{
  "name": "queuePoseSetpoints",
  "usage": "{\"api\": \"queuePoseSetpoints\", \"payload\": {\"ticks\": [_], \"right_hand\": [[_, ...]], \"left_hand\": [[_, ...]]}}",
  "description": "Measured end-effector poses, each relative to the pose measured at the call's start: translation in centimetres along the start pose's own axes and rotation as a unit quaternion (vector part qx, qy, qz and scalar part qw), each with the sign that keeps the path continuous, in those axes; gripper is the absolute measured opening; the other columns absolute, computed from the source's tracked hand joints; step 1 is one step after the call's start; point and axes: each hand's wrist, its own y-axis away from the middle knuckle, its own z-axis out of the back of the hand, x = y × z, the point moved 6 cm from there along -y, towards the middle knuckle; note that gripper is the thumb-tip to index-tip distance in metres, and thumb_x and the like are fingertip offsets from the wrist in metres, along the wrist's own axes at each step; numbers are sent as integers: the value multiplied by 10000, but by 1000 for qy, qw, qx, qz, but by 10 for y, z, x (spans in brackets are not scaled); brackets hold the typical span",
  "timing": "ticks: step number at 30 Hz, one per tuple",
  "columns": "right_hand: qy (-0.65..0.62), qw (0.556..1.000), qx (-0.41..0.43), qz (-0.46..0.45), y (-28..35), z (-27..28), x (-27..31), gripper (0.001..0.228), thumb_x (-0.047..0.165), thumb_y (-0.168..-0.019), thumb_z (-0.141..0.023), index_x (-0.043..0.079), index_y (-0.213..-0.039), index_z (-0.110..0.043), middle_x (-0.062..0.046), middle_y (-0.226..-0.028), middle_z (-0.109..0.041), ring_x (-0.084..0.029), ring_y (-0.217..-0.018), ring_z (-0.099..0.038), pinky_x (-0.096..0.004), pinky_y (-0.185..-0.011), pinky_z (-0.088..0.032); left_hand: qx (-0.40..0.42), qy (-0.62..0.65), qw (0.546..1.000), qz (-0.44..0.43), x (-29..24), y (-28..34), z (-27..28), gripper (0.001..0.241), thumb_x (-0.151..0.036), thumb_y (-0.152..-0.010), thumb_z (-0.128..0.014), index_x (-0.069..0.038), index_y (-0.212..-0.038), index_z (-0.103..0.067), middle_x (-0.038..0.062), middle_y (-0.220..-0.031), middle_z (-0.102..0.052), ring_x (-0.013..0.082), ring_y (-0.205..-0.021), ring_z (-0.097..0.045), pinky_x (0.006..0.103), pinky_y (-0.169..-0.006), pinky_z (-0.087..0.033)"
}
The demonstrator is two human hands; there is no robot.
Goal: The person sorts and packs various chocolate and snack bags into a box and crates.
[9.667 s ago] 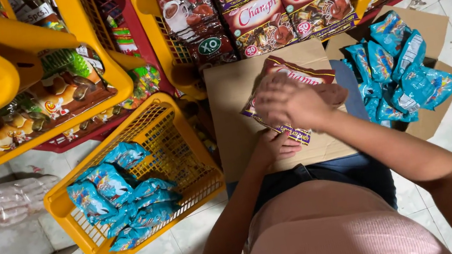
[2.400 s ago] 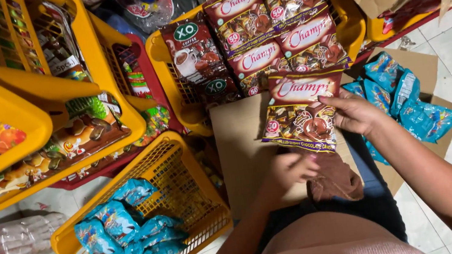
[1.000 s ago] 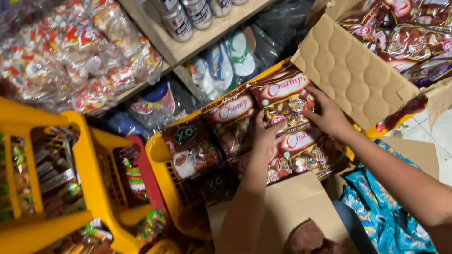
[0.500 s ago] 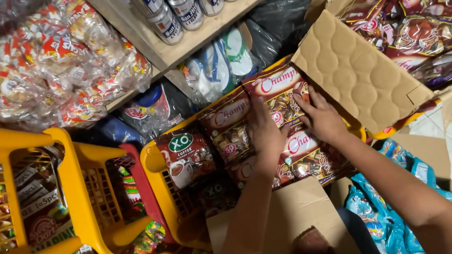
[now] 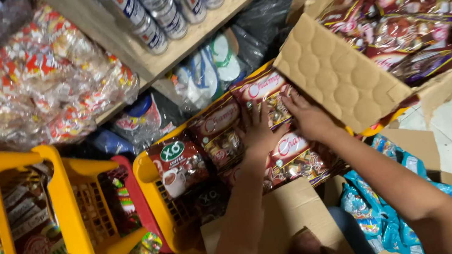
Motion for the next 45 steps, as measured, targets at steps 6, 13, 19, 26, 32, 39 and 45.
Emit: {"api": "queuePoseSetpoints", "payload": {"ticks": [6, 13, 19, 26, 32, 39, 45], "right_hand": [[-41, 987, -139, 72, 14, 92, 55, 618, -27, -863, -613, 87, -1461, -505, -237, -1509, -463, -423, -1366, -492, -453, -1103, -448], [-65, 900, -421, 93, -12, 208, -3, 406, 10, -968, -643, 15, -1368, -574, -281, -1325, -618, -456, -1215, -592, -479, -1039, -496], [-28, 901, -432, 5, -30, 191, -52, 588, 46, -870, -717, -19, -1426, -537, -324, -1301, -606, -495, -1164, -590, -503, -995, -488], [-112, 899, -411, -101, -33, 186, -88, 605, 61, -873, -717, 25, -1448, -534, -292, -1192, -668, -458, -1023, -668, -486, -921, -533], [-131, 891, -428, -73, -30, 187, -85, 600, 52, -882, -715, -5, -1448, -522, -304, -1206, -674, -457, -1087, -670, -475, -953, -535], [-108, 875, -470, -37, -25, 196, -95, 755, 159, -910, -714, -16, -1545, -343, -318, -1507, -454, -468, -1377, -465, -473, -1153, -377], [-244, 844, -475, 49, -9, 202, -88, 650, 243, -1103, -529, 11, -1649, -262, -248, -1683, -341, -362, -1548, -349, -431, -1266, -257]], "left_hand": [[-190, 100, 976, -25, -35, -33, 16, 951, -606, -899, -620, -149, -1646, -251, 142, -1745, -164, 396, -1615, -95, 755, -1155, -146], [-190, 139, 960, -152, -146, -55, 112, 667, -433, -983, -543, -137, -1559, -378, 82, -1682, -248, 342, -1566, -146, 763, -1156, -78], [-219, 44, 961, -162, -196, -135, 76, 528, -342, -1041, -438, -162, -1537, -450, 29, -1641, -379, 235, -1541, -292, 697, -1213, -92], [-169, 18, 981, -93, -224, -148, 89, 652, -352, -910, -625, -130, -1505, -475, 47, -1544, -481, 209, -1503, -331, 655, -1228, -76], [-145, 61, 987, -28, -220, -152, 87, 474, -339, -812, -761, -124, -1227, -682, 78, -1389, -601, 240, -1407, -444, 609, -1220, -188], [-269, 309, 901, -145, -228, -112, 111, 106, -147, -1005, -624, -83, -1086, -650, 147, -936, -734, 352, -906, -709, 527, -843, -508], [-254, 528, 766, -265, -214, -36, 167, 63, -61, -1037, -604, -17, -1074, -579, 108, -847, -701, 183, -772, -684, 317, -670, -535]]}}
